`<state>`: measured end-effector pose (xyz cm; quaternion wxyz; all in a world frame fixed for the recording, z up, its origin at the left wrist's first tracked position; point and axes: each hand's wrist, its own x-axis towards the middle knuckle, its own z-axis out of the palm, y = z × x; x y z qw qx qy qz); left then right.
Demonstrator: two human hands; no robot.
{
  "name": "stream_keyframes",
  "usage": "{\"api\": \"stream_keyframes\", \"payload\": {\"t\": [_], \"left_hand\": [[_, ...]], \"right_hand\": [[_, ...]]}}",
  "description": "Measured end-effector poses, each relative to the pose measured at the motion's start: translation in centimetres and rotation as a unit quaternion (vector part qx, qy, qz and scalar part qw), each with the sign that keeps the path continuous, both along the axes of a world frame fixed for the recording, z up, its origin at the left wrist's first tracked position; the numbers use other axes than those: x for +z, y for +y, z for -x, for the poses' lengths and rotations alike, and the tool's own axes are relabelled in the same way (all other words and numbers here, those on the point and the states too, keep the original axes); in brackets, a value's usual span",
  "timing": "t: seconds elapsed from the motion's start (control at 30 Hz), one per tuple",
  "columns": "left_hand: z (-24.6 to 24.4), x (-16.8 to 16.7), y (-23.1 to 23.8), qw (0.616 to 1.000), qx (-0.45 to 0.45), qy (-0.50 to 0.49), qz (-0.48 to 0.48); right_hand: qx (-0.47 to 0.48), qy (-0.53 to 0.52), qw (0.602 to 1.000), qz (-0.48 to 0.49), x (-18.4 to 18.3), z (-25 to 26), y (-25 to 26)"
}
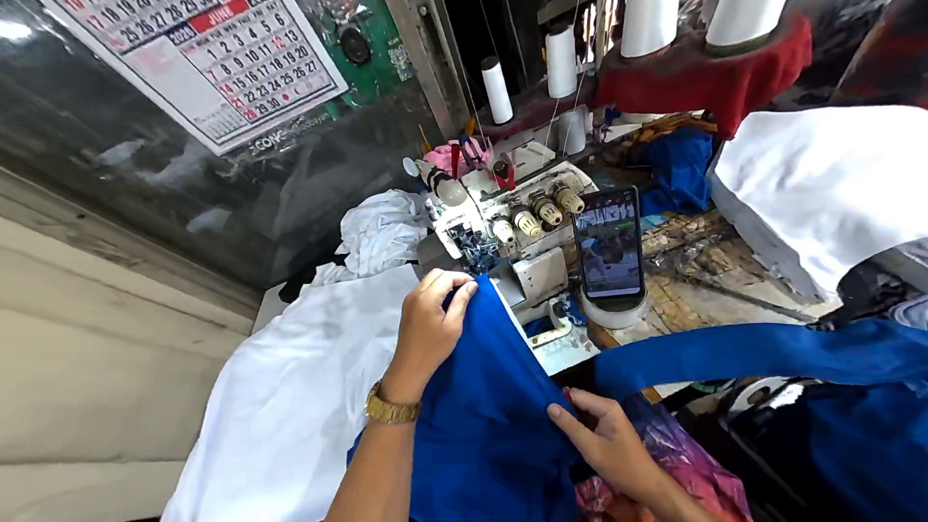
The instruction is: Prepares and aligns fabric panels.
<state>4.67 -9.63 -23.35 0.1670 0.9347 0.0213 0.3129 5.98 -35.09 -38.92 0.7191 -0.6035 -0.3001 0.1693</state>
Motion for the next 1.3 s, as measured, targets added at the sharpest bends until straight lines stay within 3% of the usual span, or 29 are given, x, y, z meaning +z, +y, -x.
{"api": "stream_keyframes", "payload": {"t": [0.23,0.3,0.47,0.6,1.07,1.3], "left_hand": [[-0.3,-1.4,0.2,1.0,0.016,0.009,0.001],[0.5,-1.3,-0.2,0.999,0.026,0.025,-0.001],[1.1,-0.7,-0.8,0.998,0.036,0.045,0.001],[1.2,-0.4,-1.0,0.997,0.044,0.06,-0.001],[1.1,-1.8,-0.6,0.999,0.031,0.011,-0.01],[1.0,-2.0,-0.2,1.0,0.028,0.013,-0.006]], "right_hand": [[-0.041,-0.008,0.999,0.0,-0.2,0.1,0.2],[-0.044,0.042,0.998,-0.007,0.8,1.1,-0.7],[0.098,0.15,0.984,-0.003,2.0,0.8,-1.0],[0.146,0.119,0.982,-0.012,2.1,0.1,-1.1],[0.095,0.096,0.991,0.0,3.0,0.4,-0.9],[0.133,0.066,0.989,0.011,2.9,0.0,-1.1]]}}
